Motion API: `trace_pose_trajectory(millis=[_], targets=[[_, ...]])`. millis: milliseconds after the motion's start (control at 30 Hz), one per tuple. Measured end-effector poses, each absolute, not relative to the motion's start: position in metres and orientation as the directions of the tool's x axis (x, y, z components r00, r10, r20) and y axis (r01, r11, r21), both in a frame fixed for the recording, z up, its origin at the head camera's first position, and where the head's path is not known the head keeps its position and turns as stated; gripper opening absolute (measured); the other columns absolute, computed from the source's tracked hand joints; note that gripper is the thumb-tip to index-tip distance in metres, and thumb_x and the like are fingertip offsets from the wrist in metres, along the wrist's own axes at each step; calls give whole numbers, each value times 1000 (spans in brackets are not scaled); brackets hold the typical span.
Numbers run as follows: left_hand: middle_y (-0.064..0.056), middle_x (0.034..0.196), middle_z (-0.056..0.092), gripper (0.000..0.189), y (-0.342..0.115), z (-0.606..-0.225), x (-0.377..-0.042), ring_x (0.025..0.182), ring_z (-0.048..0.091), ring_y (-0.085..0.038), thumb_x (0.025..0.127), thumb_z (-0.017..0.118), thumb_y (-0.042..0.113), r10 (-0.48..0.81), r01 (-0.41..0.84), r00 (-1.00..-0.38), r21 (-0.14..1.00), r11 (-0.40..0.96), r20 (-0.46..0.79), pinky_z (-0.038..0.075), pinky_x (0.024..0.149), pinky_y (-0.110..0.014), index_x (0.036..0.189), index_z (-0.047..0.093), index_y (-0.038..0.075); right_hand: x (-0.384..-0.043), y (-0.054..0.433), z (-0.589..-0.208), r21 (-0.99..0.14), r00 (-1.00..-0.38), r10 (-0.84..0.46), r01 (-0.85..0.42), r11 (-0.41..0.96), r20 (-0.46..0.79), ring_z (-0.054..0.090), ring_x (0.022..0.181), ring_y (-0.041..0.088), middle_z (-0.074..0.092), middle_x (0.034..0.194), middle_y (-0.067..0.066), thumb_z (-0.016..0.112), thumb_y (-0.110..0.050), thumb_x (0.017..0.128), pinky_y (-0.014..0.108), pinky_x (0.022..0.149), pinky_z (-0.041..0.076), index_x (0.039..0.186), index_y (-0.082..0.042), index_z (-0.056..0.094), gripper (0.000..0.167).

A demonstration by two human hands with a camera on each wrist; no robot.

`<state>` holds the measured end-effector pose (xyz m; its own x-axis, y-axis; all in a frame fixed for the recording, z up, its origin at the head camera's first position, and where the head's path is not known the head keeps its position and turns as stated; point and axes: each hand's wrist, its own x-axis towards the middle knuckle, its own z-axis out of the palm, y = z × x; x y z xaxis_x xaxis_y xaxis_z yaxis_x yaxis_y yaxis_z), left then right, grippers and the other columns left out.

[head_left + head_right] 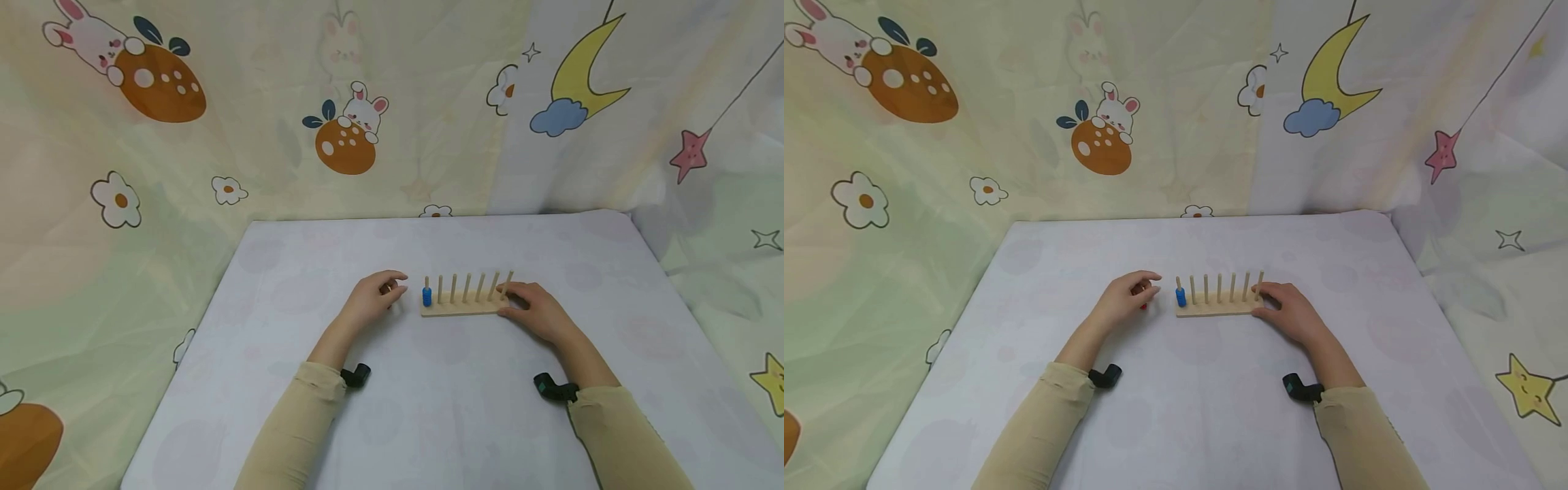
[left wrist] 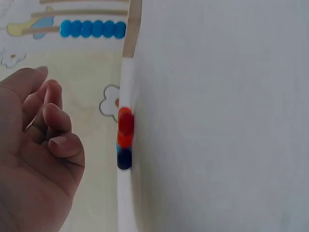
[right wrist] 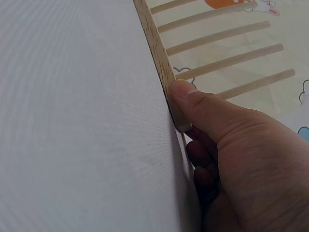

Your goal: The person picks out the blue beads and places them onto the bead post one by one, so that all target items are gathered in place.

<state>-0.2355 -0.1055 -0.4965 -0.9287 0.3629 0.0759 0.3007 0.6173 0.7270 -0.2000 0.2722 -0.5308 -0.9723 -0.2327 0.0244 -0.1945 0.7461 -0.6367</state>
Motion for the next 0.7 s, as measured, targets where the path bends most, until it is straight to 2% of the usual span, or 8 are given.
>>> trace_pose_trajectory(millis=[300, 567, 700], targets=[[7, 108, 63, 26, -141, -506, -240, 97, 59, -16, 98, 61, 33, 241, 136, -970, 742, 656, -35, 51, 80, -34, 123, 67, 26, -200, 273, -532, -635, -972, -235, -195, 747, 22, 43, 134, 40, 55, 142, 14, 71, -45, 89, 61, 110, 30, 133, -18, 60, 52], [0, 107, 65, 22, -161, -521, -247, 95, 57, -19, 97, 64, 24, 232, 156, -973, 668, 727, -25, 49, 86, -37, 118, 68, 22, -200, 273, -532, -624, -973, -232, -193, 757, 20, 43, 133, 39, 54, 142, 15, 70, -45, 89, 61, 110, 31, 133, -18, 60, 53], [-1, 106, 64, 23, -164, -525, -247, 94, 57, -18, 96, 66, 23, 247, 172, -969, 655, 736, -24, 49, 85, -37, 119, 69, 22, -200, 273, -531, -629, -973, -232, -190, 753, 16, 43, 134, 40, 54, 142, 15, 70, -45, 89, 61, 110, 30, 133, -18, 60, 53]])
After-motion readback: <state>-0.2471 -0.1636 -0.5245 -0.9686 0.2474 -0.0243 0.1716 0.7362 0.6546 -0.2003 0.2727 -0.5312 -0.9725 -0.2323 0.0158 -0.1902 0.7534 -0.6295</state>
